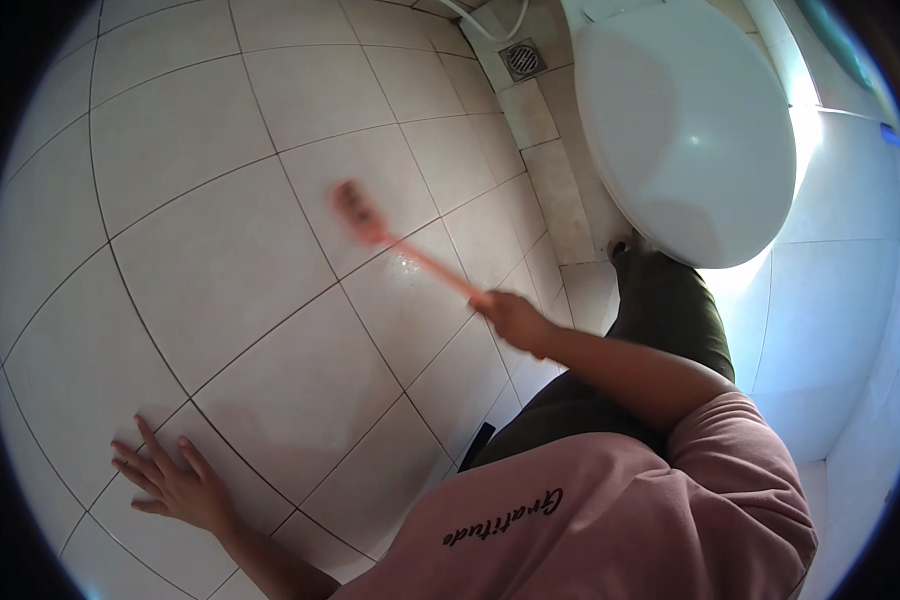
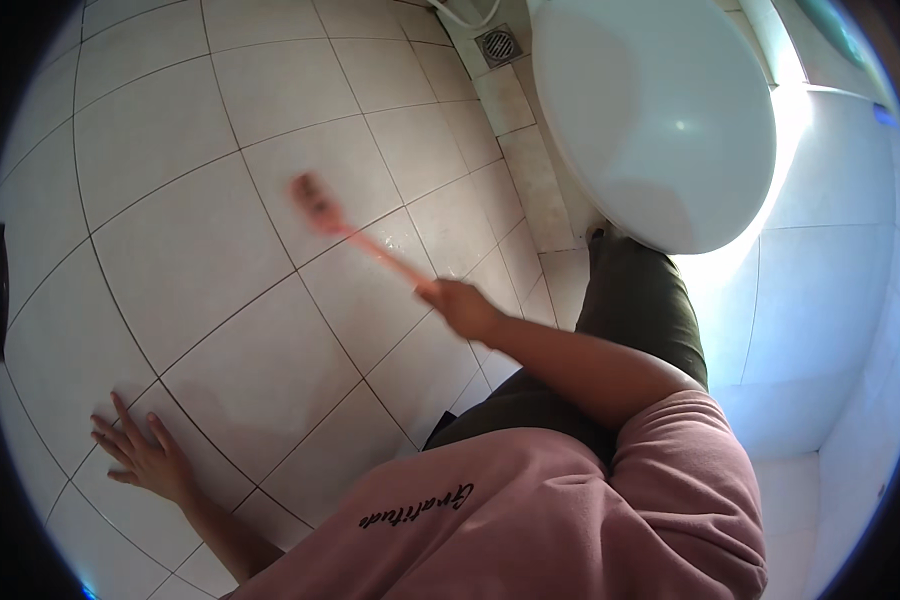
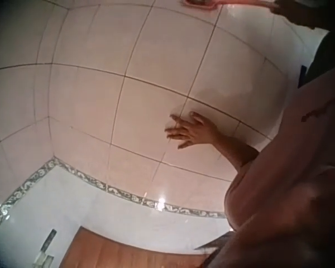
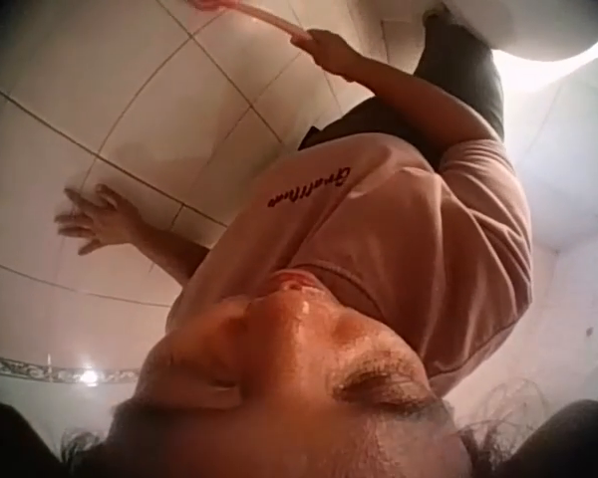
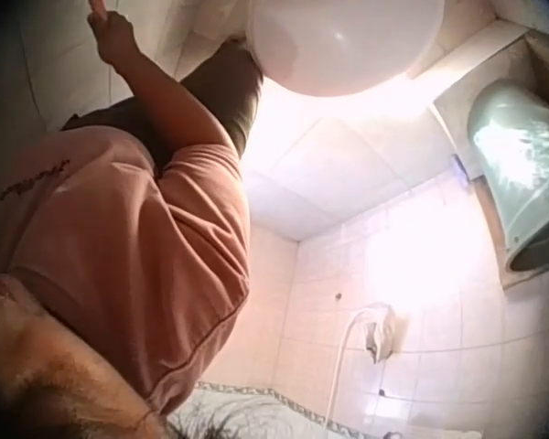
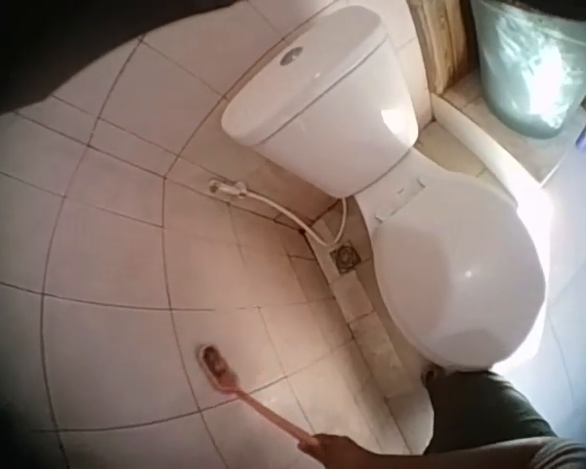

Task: Scrubbing the floor and wall tiles in a bathroom using a long-handled scrub brush.

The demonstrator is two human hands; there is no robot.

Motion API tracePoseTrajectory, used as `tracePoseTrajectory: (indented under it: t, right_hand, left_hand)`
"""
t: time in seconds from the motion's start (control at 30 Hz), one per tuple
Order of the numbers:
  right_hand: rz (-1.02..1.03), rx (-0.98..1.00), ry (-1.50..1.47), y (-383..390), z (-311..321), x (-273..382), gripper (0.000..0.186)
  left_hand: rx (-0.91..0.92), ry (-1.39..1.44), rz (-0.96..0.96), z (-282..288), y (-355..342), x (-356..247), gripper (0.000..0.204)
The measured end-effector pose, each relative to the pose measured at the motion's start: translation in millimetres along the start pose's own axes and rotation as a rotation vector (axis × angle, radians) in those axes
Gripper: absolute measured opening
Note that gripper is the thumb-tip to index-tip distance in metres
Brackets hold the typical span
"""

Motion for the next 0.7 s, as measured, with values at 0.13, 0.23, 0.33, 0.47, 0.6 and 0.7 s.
tracePoseTrajectory:
  t: [0.13, 0.23, 0.33, 0.47, 0.6, 0.7]
  right_hand:
    - [0.168, -0.052, 0.1, 1, 7, -5, 0.041]
    - [-0.196, -0.121, 0.035, -16, 31, -49, 0.043]
    - [-0.099, 0.012, 0.022, 11, -3, -33, 0.045]
    - [0.105, 0.057, 0.079, 25, 4, -19, 0.044]
    - [-0.253, -0.05, 0.027, 1, 25, -81, 0.044]
    - [-0.284, 0.145, -0.106, 25, -8, -60, 0.045]
  left_hand:
    - [-0.011, -0.011, -0.028, -1, -1, -2, 0.045]
    - [-0.009, -0.015, -0.032, 1, -1, -6, 0.044]
    - [0.012, -0.024, -0.019, 1, -1, -6, 0.044]
    - [-0.03, 0.015, -0.05, 10, 0, -10, 0.043]
    - [-0.016, -0.007, -0.057, 8, -1, -13, 0.043]
    - [0.01, -0.028, -0.038, 5, 0, -11, 0.043]
Point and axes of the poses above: each hand's wrist, its own y-axis away from the middle knuckle, its own z-axis out of the back of the hand, x = y × z, the point moved 9 cm from there along -y, towards the middle knuckle, and after that the axes turned 6 degrees about -x, right-handed, at the moved point
